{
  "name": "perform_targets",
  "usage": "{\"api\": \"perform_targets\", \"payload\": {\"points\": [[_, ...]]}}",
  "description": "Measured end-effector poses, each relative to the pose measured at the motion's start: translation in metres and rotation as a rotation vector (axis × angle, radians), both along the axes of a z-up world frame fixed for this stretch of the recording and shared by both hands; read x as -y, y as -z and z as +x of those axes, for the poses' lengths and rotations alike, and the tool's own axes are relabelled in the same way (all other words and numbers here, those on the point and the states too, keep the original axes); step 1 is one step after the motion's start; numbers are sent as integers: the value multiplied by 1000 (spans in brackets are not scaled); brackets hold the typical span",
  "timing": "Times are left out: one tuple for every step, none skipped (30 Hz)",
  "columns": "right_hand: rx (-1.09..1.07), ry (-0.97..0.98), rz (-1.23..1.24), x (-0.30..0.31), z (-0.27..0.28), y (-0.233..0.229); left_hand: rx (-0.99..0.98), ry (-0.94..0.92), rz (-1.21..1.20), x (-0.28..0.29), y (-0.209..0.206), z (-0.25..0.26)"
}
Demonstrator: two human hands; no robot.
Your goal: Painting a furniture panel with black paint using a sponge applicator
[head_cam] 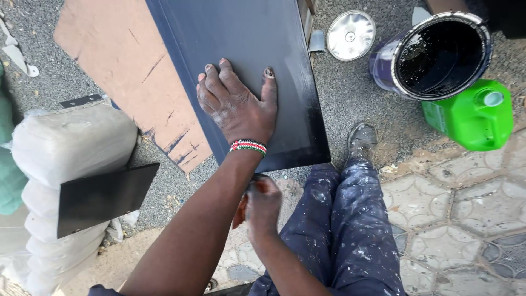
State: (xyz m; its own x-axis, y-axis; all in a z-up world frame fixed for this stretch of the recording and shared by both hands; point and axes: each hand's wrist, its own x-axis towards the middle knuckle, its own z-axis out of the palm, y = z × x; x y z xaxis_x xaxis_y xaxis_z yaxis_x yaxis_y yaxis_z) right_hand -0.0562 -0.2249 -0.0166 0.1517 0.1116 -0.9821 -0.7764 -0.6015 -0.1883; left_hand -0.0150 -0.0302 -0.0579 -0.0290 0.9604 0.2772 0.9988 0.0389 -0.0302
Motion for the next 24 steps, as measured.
{"api": "perform_targets", "payload": {"points": [[-24, -180, 55, -1, -11, 2, 1, -4, -8, 1, 0, 0], [-49, -360, 111, -2, -22, 4, 3, -8, -16, 1, 1, 0], [-48, -360, 108, -4, -19, -2, 4, -8, -19, 2, -1, -1], [-213, -371, 79, -6, -16, -7, -2, -4, -16, 3, -2, -1], [-374, -379, 57, -12, -12, -10, -6, 1, -5, 1, -2, 0], [-371, -380, 62, 1, -19, 6, -4, 2, 1, -2, -1, 0], [-447, -71, 69, 19, -25, 19, 18, 4, -12, -1, -1, -1], [-513, 240, 75, 36, -32, 32, 39, 7, -24, 1, -1, -2], [-509, 239, 67, 45, -26, 38, 42, 4, -32, 2, 0, -2], [-564, 309, 139, 55, -19, 44, 32, 1, -27, 3, 1, -2], [-623, 376, 221, 59, -13, 52, 20, 0, -12, -1, 2, -2], [-622, 373, 224, 55, 6, 48, 21, -2, -9, 1, 1, -1], [-597, 371, 236, 49, 24, 44, 20, 6, -6, 1, 0, -1], [-572, 368, 248, 43, 42, 40, 19, 14, -3, 1, -1, -1], [-566, 373, 242, 49, 58, 45, 24, 17, -11, 1, -2, -2], [-530, 410, 263, 56, 74, 49, 17, 17, -11, 2, -3, -2], [-492, 447, 292, 59, 91, 57, 14, 18, -4, -1, -3, -2], [-484, 449, 295, 65, 121, 63, 22, 22, -4, 0, -1, -1], [-385, 422, 298, 70, 150, 68, 16, 10, -22, 1, -1, -1], [-286, 395, 301, 76, 179, 73, 10, -2, -39, 1, 0, -2], [-282, 395, 298, 69, 199, 66, 13, -2, -43, 1, -1, -2], [-82, 350, 234, 62, 219, 59, 3, -3, -49, 1, -1, -2], [117, 300, 171, 54, 240, 53, -6, -5, -52, 1, -2, -2], [119, 298, 171, 43, 227, 43, -4, -7, -53, 1, -2, 0]]}}
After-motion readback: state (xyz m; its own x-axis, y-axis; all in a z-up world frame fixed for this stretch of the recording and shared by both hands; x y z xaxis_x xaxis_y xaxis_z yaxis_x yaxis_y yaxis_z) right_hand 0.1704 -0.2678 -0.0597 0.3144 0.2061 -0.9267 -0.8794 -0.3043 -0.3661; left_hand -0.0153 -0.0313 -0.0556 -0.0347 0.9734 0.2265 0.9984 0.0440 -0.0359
